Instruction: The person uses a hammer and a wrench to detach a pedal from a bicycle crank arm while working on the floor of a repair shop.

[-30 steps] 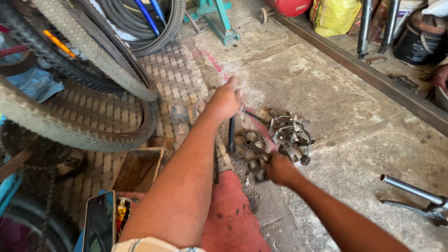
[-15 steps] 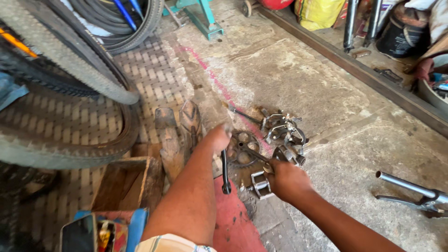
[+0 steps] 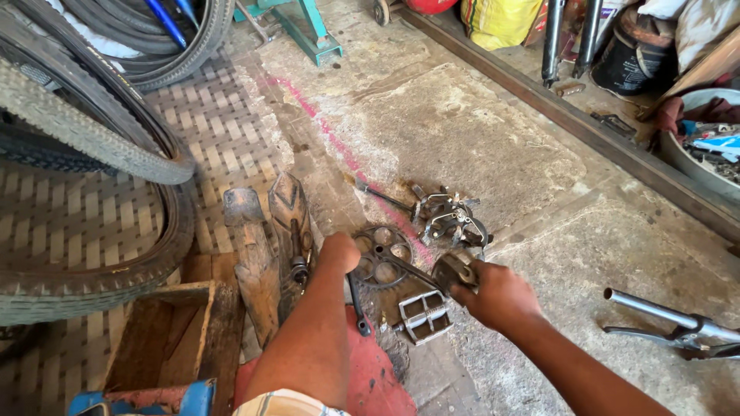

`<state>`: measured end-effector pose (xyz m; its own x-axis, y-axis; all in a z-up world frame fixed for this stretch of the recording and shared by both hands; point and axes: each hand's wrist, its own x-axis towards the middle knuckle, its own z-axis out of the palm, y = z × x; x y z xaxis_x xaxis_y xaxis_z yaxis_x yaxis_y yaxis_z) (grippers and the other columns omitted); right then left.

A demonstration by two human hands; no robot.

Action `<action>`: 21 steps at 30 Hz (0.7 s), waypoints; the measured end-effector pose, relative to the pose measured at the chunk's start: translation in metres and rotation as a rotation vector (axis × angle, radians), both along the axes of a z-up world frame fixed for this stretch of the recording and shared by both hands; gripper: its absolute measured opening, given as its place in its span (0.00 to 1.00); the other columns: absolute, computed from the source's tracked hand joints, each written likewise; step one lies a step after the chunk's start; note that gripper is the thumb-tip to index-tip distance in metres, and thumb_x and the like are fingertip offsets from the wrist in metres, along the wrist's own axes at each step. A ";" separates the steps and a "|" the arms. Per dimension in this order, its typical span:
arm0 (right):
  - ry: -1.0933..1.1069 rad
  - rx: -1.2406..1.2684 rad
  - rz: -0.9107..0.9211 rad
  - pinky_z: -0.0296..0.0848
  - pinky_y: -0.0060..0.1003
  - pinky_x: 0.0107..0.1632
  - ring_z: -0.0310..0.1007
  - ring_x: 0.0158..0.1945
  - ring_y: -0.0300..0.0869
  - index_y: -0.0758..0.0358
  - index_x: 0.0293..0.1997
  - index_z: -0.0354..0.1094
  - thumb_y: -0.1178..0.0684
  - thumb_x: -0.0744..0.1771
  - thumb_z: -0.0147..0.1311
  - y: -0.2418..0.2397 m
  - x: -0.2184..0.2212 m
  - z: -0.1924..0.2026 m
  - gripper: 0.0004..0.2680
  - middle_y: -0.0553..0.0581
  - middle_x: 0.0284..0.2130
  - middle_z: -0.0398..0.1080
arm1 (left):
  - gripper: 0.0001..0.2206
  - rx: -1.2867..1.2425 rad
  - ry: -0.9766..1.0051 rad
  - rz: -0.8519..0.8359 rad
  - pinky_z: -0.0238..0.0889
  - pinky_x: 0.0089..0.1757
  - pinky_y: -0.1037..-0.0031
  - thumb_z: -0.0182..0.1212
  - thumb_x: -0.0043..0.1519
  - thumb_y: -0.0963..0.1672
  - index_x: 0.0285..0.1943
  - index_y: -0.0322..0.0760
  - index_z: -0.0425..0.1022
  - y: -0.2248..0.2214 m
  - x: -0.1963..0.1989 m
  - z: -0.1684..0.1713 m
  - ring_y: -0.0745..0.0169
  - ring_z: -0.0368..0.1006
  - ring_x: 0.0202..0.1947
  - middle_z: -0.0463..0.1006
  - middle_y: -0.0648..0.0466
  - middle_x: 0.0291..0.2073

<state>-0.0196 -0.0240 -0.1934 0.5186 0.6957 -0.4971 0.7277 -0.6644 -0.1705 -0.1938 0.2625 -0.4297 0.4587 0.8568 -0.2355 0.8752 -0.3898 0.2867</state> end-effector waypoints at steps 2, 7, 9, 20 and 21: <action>0.005 0.107 0.013 0.79 0.44 0.50 0.81 0.45 0.48 0.51 0.59 0.69 0.38 0.66 0.57 -0.002 0.006 -0.009 0.18 0.58 0.45 0.78 | 0.13 -0.070 -0.024 0.111 0.69 0.54 0.61 0.58 0.57 0.42 0.46 0.30 0.82 -0.008 -0.006 0.017 0.38 0.74 0.55 0.79 0.36 0.51; 0.059 0.378 0.061 0.79 0.37 0.39 0.79 0.35 0.46 0.55 0.52 0.72 0.48 0.69 0.51 -0.002 0.011 -0.012 0.09 0.56 0.40 0.77 | 0.16 -0.170 -0.053 0.166 0.68 0.54 0.58 0.57 0.58 0.42 0.54 0.32 0.80 -0.038 -0.014 0.084 0.37 0.73 0.57 0.77 0.36 0.55; -0.183 0.531 0.253 0.80 0.41 0.34 0.78 0.30 0.46 0.60 0.45 0.73 0.50 0.69 0.53 0.002 0.016 0.006 0.07 0.56 0.38 0.76 | 0.21 -0.137 -0.131 -0.185 0.66 0.56 0.62 0.58 0.60 0.47 0.62 0.38 0.74 -0.053 -0.006 0.108 0.39 0.72 0.57 0.75 0.38 0.57; -0.466 1.127 0.352 0.74 0.54 0.41 0.76 0.39 0.62 0.56 0.47 0.75 0.53 0.62 0.63 -0.052 0.050 0.197 0.11 0.63 0.38 0.77 | 0.35 0.019 -0.712 -0.569 0.61 0.59 0.65 0.76 0.56 0.51 0.66 0.27 0.65 -0.146 0.107 0.279 0.46 0.69 0.61 0.73 0.36 0.59; -0.478 1.138 0.304 0.73 0.54 0.42 0.76 0.41 0.62 0.56 0.50 0.75 0.53 0.61 0.64 -0.059 0.049 0.214 0.13 0.64 0.38 0.77 | 0.35 0.035 -0.717 -0.581 0.61 0.59 0.65 0.76 0.56 0.51 0.66 0.27 0.65 -0.158 0.114 0.296 0.46 0.69 0.61 0.73 0.36 0.59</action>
